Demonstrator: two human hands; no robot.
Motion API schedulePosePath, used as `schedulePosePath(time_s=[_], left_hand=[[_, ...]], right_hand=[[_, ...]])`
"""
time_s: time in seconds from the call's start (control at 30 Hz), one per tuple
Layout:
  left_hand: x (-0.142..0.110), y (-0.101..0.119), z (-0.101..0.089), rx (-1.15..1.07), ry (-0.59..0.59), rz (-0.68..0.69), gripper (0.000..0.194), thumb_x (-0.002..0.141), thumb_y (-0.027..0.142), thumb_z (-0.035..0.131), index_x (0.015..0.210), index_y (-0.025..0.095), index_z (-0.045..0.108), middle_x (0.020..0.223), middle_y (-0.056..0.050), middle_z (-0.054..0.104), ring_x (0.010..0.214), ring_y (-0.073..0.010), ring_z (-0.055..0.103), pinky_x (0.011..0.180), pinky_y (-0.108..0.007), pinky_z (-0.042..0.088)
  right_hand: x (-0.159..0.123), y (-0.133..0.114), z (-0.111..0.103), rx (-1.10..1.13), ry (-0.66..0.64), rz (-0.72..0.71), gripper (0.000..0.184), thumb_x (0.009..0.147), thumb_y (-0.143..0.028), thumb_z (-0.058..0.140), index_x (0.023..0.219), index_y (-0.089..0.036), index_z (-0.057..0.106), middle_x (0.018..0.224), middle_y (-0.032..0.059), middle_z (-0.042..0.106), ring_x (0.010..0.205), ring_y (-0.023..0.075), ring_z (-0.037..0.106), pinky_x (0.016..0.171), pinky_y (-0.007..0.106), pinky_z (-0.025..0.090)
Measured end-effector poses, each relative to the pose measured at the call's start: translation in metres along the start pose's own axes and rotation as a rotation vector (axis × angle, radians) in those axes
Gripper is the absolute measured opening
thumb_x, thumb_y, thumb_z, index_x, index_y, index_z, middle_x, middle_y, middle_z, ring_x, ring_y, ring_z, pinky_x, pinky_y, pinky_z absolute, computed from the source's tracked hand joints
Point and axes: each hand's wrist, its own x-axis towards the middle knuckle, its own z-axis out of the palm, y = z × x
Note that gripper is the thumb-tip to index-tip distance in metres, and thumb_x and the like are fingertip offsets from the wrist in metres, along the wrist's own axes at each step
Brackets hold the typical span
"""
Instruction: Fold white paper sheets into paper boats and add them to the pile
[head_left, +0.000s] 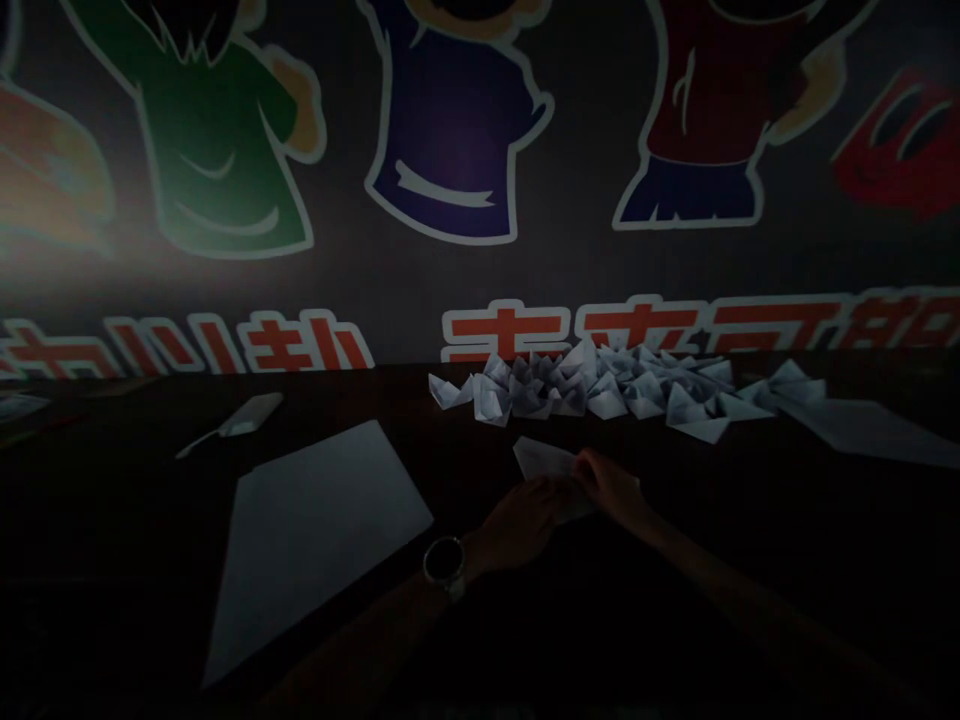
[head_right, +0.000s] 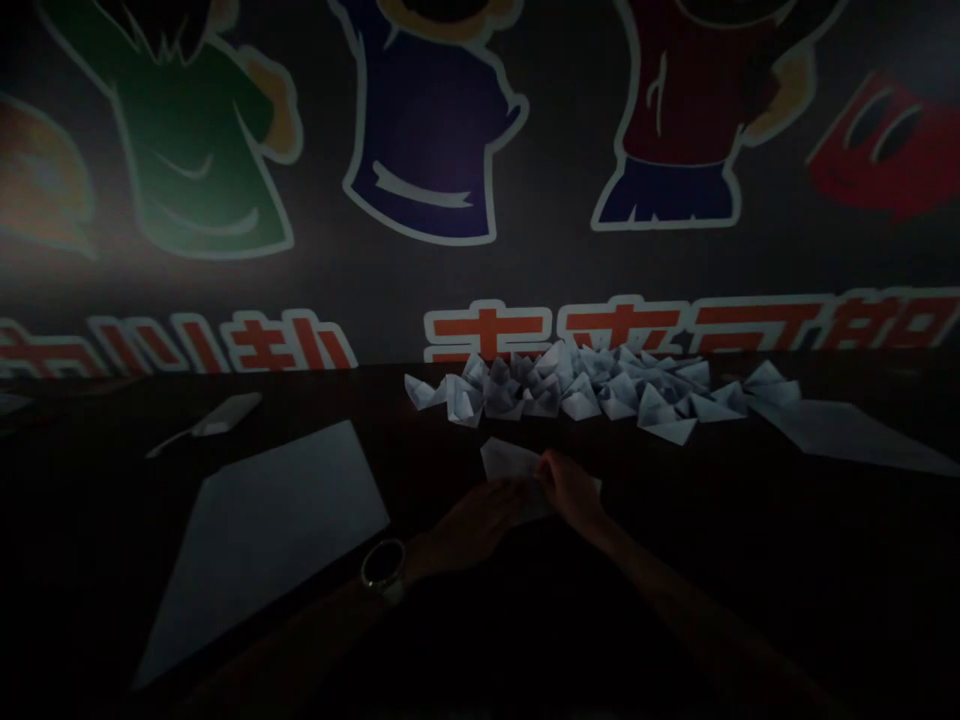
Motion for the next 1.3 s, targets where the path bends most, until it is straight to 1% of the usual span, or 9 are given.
schedulePosePath(time_s=[0.13, 0.23, 0.33, 0.43, 0.63, 0.83, 1.03, 1.17, 1.3], left_hand=[[0.002, 0.001, -0.002, -0.001, -0.007, 0.000, 0.042, 0.088, 0.018, 0.032, 0.130, 0.018, 0.036, 0.136, -0.006, 0.042, 0.126, -0.0185, 0.036, 0.104, -0.036, 0.031], [0.003, 0.002, -0.003, -0.020, 0.016, 0.007, 0.041, 0.087, 0.016, 0.035, 0.128, 0.018, 0.040, 0.134, -0.007, 0.044, 0.125, -0.0177, 0.037, 0.105, -0.035, 0.030], [0.003, 0.001, -0.002, -0.036, 0.049, 0.016, 0.040, 0.086, 0.016, 0.037, 0.126, 0.015, 0.042, 0.133, -0.008, 0.046, 0.124, -0.0167, 0.038, 0.105, -0.031, 0.030], [0.002, 0.001, -0.001, -0.015, 0.047, 0.006, 0.039, 0.089, 0.019, 0.032, 0.127, 0.016, 0.042, 0.134, -0.007, 0.044, 0.126, -0.0167, 0.035, 0.106, -0.033, 0.028], [0.001, 0.004, -0.006, -0.005, -0.012, -0.024, 0.045, 0.089, 0.019, 0.032, 0.133, 0.018, 0.033, 0.139, -0.005, 0.039, 0.128, -0.0166, 0.033, 0.106, -0.034, 0.028], [0.001, 0.005, -0.008, 0.003, -0.028, -0.031, 0.044, 0.089, 0.020, 0.031, 0.133, 0.015, 0.035, 0.139, -0.006, 0.038, 0.128, -0.0173, 0.032, 0.107, -0.033, 0.026], [0.000, 0.003, -0.006, -0.002, -0.020, -0.002, 0.045, 0.089, 0.020, 0.032, 0.134, 0.016, 0.032, 0.140, -0.006, 0.037, 0.128, -0.0172, 0.032, 0.106, -0.034, 0.027], [0.001, 0.003, -0.003, -0.003, 0.007, -0.014, 0.043, 0.090, 0.021, 0.031, 0.133, 0.017, 0.035, 0.139, -0.006, 0.038, 0.127, -0.0175, 0.033, 0.106, -0.034, 0.027], [0.004, -0.003, -0.004, -0.029, -0.022, -0.016, 0.041, 0.090, 0.023, 0.032, 0.130, 0.020, 0.039, 0.137, -0.003, 0.041, 0.125, -0.0170, 0.036, 0.104, -0.035, 0.029]], right_hand=[[-0.008, -0.020, -0.014, -0.206, 0.053, -0.081, 0.015, 0.085, -0.021, 0.043, 0.086, -0.018, 0.057, 0.086, 0.0082, 0.063, 0.085, 0.0223, 0.059, 0.076, 0.035, 0.044], [-0.034, -0.044, -0.019, -0.265, 0.054, -0.269, 0.027, 0.089, -0.022, 0.038, 0.108, -0.019, 0.057, 0.107, 0.0105, 0.061, 0.104, 0.0246, 0.053, 0.089, 0.041, 0.041], [-0.068, -0.057, -0.019, -0.208, -0.004, -0.404, 0.053, 0.089, -0.034, 0.039, 0.137, -0.013, 0.030, 0.140, 0.0128, 0.036, 0.128, 0.0244, 0.032, 0.103, 0.041, 0.032], [-0.092, -0.051, -0.019, -0.190, -0.065, -0.398, 0.068, 0.087, -0.043, 0.041, 0.142, -0.015, 0.014, 0.146, 0.0110, 0.022, 0.132, 0.0238, 0.024, 0.104, 0.040, 0.031], [-0.102, -0.018, -0.030, -0.312, 0.021, -0.344, 0.066, 0.086, -0.046, 0.043, 0.140, -0.014, 0.023, 0.141, 0.0133, 0.033, 0.129, 0.0265, 0.032, 0.103, 0.046, 0.032], [-0.103, -0.018, -0.030, -0.370, 0.026, -0.269, 0.057, 0.086, -0.048, 0.040, 0.132, -0.014, 0.040, 0.133, 0.0141, 0.045, 0.123, 0.0262, 0.042, 0.105, 0.049, 0.026], [-0.102, -0.008, -0.032, -0.396, 0.058, -0.144, 0.048, 0.082, -0.053, 0.042, 0.114, -0.021, 0.058, 0.121, 0.0140, 0.057, 0.117, 0.0334, 0.046, 0.102, 0.057, 0.023], [-0.093, -0.012, -0.035, -0.416, 0.118, -0.125, 0.057, 0.080, -0.055, 0.045, 0.116, -0.013, 0.056, 0.126, 0.0189, 0.052, 0.122, 0.0376, 0.038, 0.103, 0.060, 0.019], [-0.088, -0.020, -0.032, -0.349, 0.040, -0.269, 0.052, 0.086, -0.046, 0.042, 0.126, -0.014, 0.048, 0.133, 0.0150, 0.045, 0.123, 0.0305, 0.040, 0.101, 0.051, 0.030]])
